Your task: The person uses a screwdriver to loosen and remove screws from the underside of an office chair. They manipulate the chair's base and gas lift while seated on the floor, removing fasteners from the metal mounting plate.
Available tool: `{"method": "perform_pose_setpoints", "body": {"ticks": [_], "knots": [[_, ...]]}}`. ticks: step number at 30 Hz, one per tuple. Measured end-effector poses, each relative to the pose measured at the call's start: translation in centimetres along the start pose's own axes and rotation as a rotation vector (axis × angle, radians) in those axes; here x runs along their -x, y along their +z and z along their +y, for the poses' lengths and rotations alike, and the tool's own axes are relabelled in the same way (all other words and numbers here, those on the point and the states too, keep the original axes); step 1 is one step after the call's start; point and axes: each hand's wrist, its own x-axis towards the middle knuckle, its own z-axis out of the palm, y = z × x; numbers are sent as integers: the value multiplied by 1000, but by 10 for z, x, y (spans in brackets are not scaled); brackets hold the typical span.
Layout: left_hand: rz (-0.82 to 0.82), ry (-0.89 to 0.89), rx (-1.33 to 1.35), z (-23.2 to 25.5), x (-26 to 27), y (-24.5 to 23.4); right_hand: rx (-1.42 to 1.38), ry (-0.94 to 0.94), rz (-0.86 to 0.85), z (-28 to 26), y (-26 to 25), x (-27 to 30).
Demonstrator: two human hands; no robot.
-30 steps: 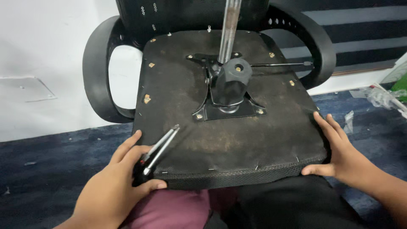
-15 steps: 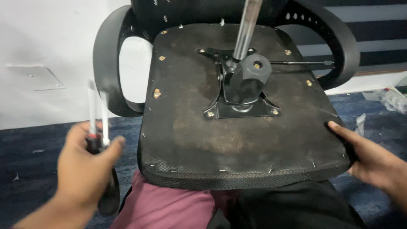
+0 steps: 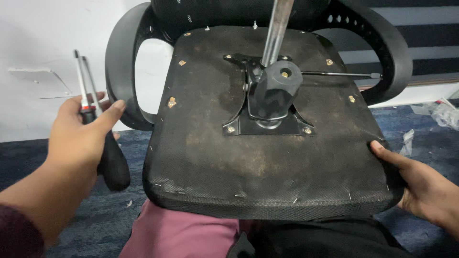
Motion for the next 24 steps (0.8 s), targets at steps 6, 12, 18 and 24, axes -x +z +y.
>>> {"method": "perform_pose_setpoints", "body": {"ticks": [6, 12, 18, 24], "knots": [[-54, -133, -43, 2, -8, 7, 449, -99, 139, -41, 4, -8], [-72, -249, -176, -7, -28, 11, 314, -868, 194, -105, 5, -54], [-103, -220, -207, -20, -35, 8, 466, -762, 275, -114, 9, -68], [-152, -203, -300, -6, -32, 3, 739, -540, 477, -111, 15, -56]]}}
